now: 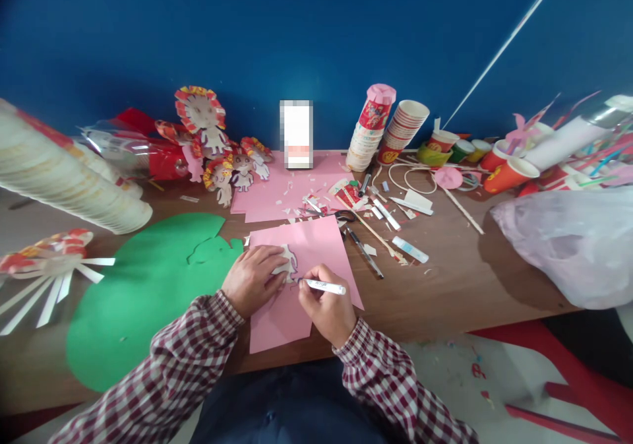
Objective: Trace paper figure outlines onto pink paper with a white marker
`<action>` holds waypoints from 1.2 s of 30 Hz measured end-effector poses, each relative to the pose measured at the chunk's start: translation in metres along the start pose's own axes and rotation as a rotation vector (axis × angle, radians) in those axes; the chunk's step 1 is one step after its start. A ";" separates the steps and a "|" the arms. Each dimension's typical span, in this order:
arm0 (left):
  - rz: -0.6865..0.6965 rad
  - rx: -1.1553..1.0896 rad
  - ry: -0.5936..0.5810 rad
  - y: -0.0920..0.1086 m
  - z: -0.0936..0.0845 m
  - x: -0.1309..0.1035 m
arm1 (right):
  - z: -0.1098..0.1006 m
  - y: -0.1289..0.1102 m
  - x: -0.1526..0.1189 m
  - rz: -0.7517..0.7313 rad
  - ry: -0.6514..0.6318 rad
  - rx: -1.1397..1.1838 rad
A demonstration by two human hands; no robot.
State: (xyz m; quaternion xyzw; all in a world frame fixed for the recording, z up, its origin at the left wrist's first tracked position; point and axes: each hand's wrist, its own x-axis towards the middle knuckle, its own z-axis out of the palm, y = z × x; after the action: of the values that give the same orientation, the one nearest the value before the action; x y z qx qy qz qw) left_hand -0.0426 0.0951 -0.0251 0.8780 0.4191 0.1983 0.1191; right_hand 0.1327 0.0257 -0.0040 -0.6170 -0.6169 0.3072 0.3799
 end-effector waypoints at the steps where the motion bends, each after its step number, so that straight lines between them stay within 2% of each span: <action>1: 0.000 0.000 0.001 0.000 0.000 0.000 | 0.000 0.000 0.000 -0.002 0.001 -0.003; 14: 0.006 0.001 0.002 0.001 -0.001 0.000 | -0.002 -0.003 0.001 -0.001 0.033 -0.014; 36: 0.006 0.007 0.006 0.001 -0.001 0.001 | -0.001 0.000 0.000 0.006 -0.023 -0.009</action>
State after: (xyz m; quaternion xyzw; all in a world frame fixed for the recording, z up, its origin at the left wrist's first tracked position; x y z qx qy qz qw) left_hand -0.0416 0.0951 -0.0236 0.8790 0.4175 0.1997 0.1145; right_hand 0.1332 0.0259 -0.0034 -0.6170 -0.6207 0.3127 0.3691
